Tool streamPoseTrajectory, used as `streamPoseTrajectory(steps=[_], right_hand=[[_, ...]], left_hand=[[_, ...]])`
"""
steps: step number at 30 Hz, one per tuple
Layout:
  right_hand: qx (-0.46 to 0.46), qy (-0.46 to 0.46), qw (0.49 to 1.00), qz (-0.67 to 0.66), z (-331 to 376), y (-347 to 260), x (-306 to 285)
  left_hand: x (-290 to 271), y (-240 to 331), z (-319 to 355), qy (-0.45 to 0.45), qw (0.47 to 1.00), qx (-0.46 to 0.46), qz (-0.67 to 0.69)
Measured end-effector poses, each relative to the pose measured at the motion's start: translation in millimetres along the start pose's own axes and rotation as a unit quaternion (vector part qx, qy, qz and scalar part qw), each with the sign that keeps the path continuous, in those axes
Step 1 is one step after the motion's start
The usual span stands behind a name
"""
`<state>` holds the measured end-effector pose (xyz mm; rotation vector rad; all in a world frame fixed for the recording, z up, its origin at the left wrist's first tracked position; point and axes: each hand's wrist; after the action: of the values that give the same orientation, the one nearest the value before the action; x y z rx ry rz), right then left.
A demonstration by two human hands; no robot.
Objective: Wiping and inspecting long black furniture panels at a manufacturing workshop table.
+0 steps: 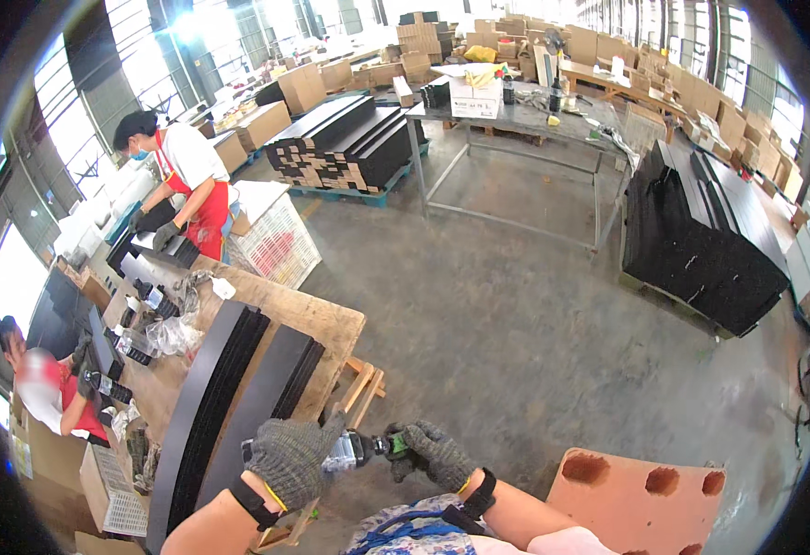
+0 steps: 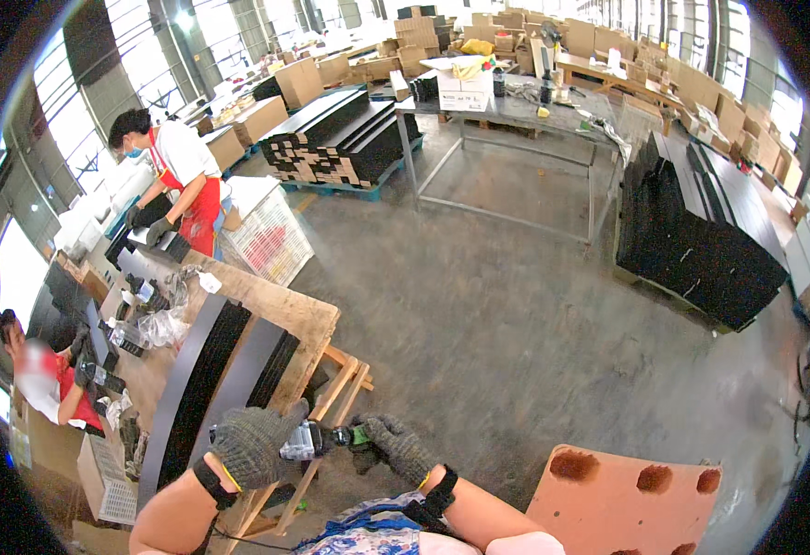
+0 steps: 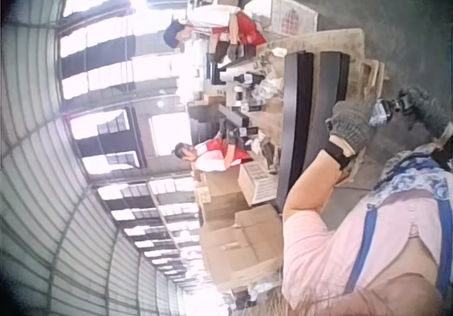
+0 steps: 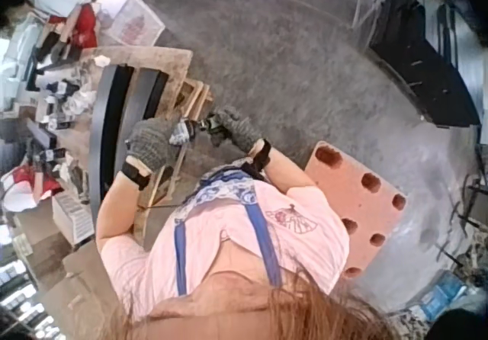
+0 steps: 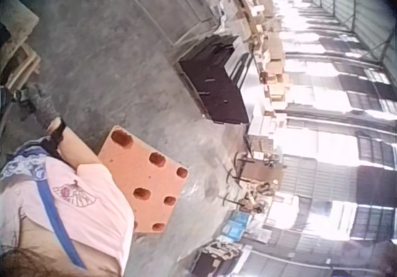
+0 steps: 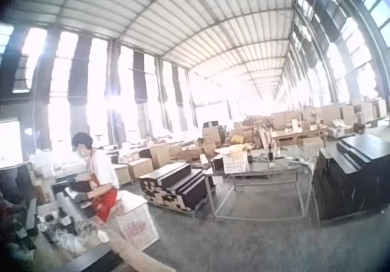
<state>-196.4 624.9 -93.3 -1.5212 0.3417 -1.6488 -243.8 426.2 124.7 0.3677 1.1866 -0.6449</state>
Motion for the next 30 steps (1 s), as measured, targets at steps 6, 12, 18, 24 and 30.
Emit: streamPoseTrajectory(steps=[6,12,18,24,30], right_hand=[[0.015,-0.092,0.984,-0.151,-11,40,-2],[0.085,-0.114,0.965,-0.222,-16,51,21],[0.082,-0.105,0.956,-0.261,-8,35,31],[0.132,-0.135,0.949,-0.253,0,27,26],[0.127,-0.044,0.965,-0.226,-3,45,33]], left_hand=[[-19,16,-30,-0.056,0.991,0.027,-0.122],[-26,23,-36,-0.007,0.978,0.054,-0.199],[-40,-13,-11,0.005,0.996,0.087,-0.023],[18,-49,38,-0.012,0.977,0.012,0.214],[27,-46,56,0.042,0.964,-0.010,0.263]])
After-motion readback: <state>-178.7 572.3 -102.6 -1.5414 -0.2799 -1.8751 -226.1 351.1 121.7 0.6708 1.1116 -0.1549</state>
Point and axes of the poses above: each hand's wrist, its own z-axis away from the middle knuckle, its own x-axis out of the palm, y = z × x, and after that the axes turned 4 degrees about z, right-handed
